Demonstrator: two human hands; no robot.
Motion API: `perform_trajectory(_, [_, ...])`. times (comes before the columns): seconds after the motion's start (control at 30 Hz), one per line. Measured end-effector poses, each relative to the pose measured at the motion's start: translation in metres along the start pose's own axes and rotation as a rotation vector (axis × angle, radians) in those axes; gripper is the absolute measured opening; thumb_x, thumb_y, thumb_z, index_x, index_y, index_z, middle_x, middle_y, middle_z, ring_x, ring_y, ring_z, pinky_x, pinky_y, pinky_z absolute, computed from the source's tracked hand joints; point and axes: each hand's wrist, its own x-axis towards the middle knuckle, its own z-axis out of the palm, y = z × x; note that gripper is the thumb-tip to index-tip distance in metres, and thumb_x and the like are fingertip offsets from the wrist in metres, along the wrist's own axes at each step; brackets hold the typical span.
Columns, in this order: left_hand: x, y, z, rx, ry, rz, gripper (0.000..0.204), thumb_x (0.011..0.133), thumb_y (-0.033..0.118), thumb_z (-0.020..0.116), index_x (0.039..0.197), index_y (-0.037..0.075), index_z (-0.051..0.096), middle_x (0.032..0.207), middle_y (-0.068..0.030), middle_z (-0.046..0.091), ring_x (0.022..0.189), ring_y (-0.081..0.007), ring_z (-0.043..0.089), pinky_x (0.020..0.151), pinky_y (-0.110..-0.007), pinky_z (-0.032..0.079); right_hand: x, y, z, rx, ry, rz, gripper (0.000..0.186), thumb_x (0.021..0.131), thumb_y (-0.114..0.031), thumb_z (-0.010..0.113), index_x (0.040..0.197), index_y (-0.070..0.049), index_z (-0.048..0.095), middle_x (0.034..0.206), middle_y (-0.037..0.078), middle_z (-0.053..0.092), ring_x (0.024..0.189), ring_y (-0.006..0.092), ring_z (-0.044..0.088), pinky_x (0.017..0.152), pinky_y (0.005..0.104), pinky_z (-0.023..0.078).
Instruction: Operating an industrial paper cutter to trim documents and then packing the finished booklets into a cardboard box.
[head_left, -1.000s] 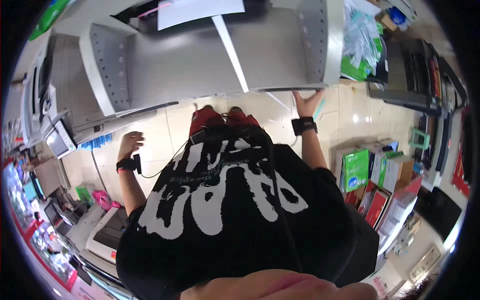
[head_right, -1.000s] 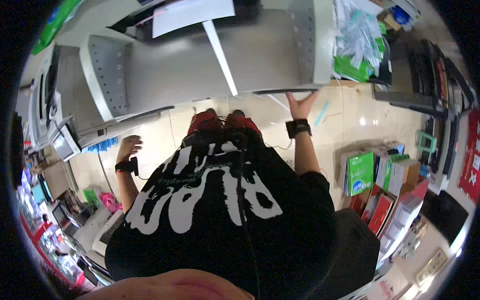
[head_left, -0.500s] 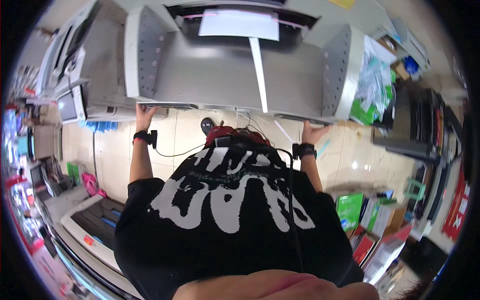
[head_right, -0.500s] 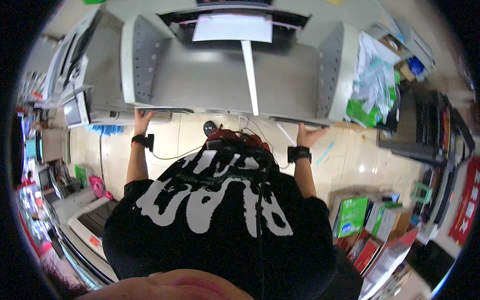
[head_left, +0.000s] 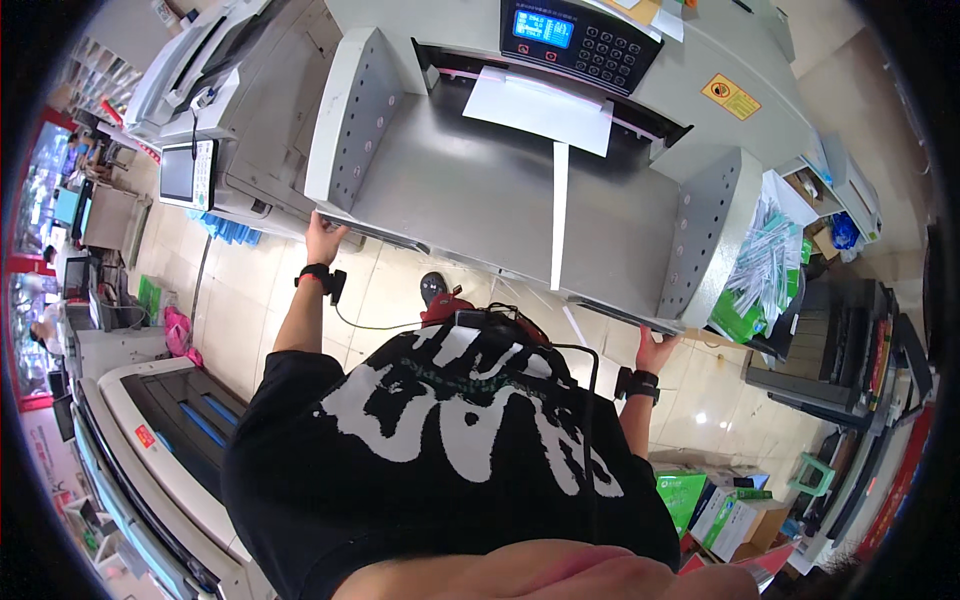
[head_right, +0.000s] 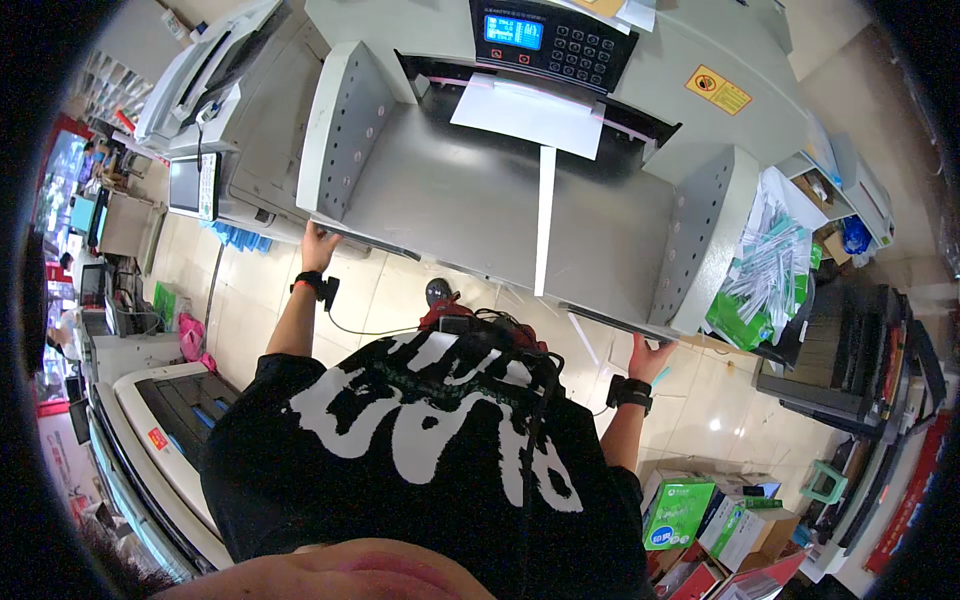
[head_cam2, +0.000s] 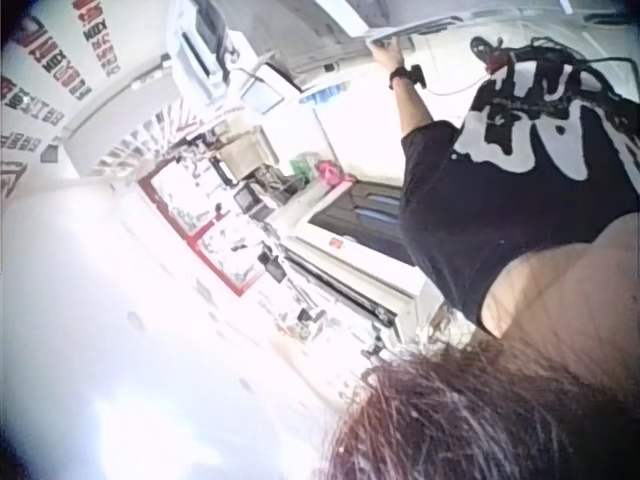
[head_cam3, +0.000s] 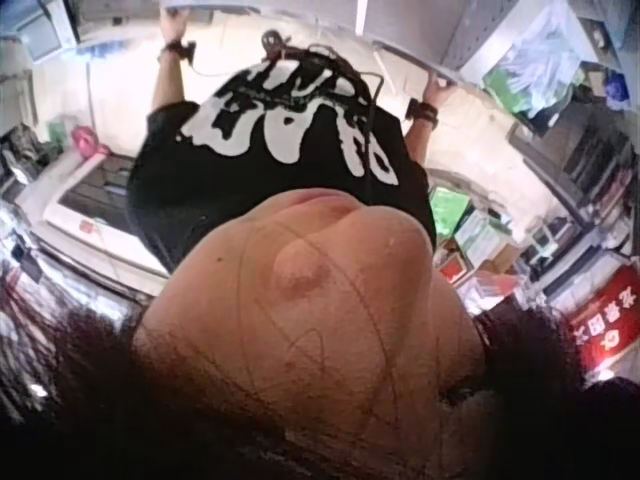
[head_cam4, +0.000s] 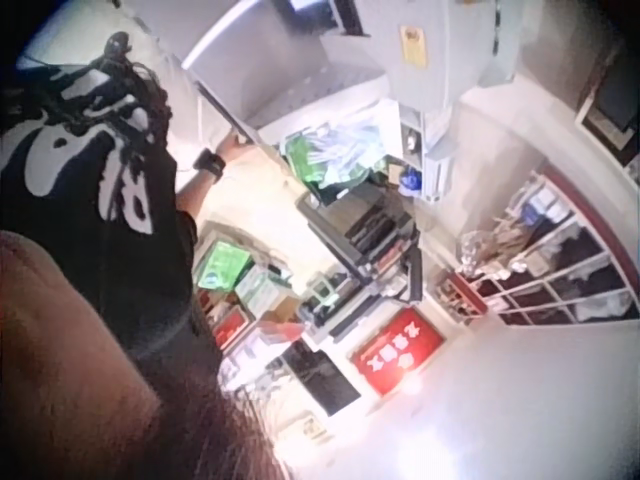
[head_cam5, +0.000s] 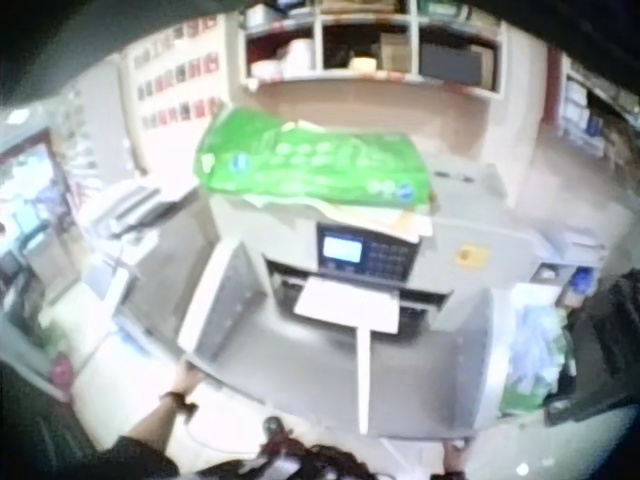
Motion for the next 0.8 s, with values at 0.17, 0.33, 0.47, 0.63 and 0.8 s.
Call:
perform_trajectory(0.17, [-0.001,0.014,-0.006,-0.030,0.010,-0.043,0.054,0.070,0.016,0.081,0.115,0.004,0.054,0.102,-0.0129,0.069,0.093,-0.0252,0.067,0.078,-0.035,0.053,0.012,0.007,-0.018,0.002,-0.086,0.032,0.065,0.077,0.003,0.075,0.131,-0.002,0.039,0.128,0.016,0.053,0.118,0.0260,0.053,0.099,0.0372,0.044])
perform_trajectory(0.33, [0.008,0.005,-0.005,0.101,0.053,-0.036,0.046,0.068,0.018,0.081,0.106,0.005,0.059,0.090,-0.0121,0.071,0.084,-0.0250,0.069,0.076,-0.035,0.054,0.019,-0.007,-0.020,-0.289,-0.083,0.005,0.069,0.073,-0.002,0.079,0.132,-0.001,0.044,0.129,0.018,0.056,0.116,0.0261,0.057,0.098,0.0370,0.045])
perform_trajectory(0.47, [0.007,0.006,-0.004,0.044,0.082,-0.031,0.044,0.068,0.020,0.082,0.103,0.005,0.058,0.087,-0.0111,0.071,0.083,-0.0239,0.070,0.074,-0.036,0.054,0.013,-0.013,-0.017,-0.228,-0.052,0.096,0.063,0.075,-0.010,0.080,0.127,0.002,0.046,0.122,0.017,0.060,0.111,0.0259,0.060,0.095,0.0367,0.048])
perform_trajectory(0.63, [0.004,0.014,-0.007,0.132,0.056,-0.043,0.046,0.070,0.021,0.082,0.105,0.003,0.058,0.089,-0.0119,0.071,0.083,-0.0242,0.070,0.074,-0.035,0.055,0.018,-0.005,-0.018,-0.344,-0.059,0.099,0.074,0.073,-0.004,0.079,0.136,-0.002,0.041,0.123,0.019,0.061,0.111,0.0267,0.061,0.095,0.0370,0.049])
perform_trajectory(0.8, [0.002,0.027,-0.009,0.161,0.040,-0.093,0.040,0.071,0.011,0.075,0.107,0.002,0.059,0.094,-0.0129,0.071,0.085,-0.0215,0.070,0.078,-0.032,0.053,0.015,0.006,-0.020,-0.172,-0.047,0.144,0.078,0.075,0.002,0.076,0.141,-0.004,0.036,0.128,0.016,0.057,0.113,0.0232,0.059,0.095,0.0354,0.049])
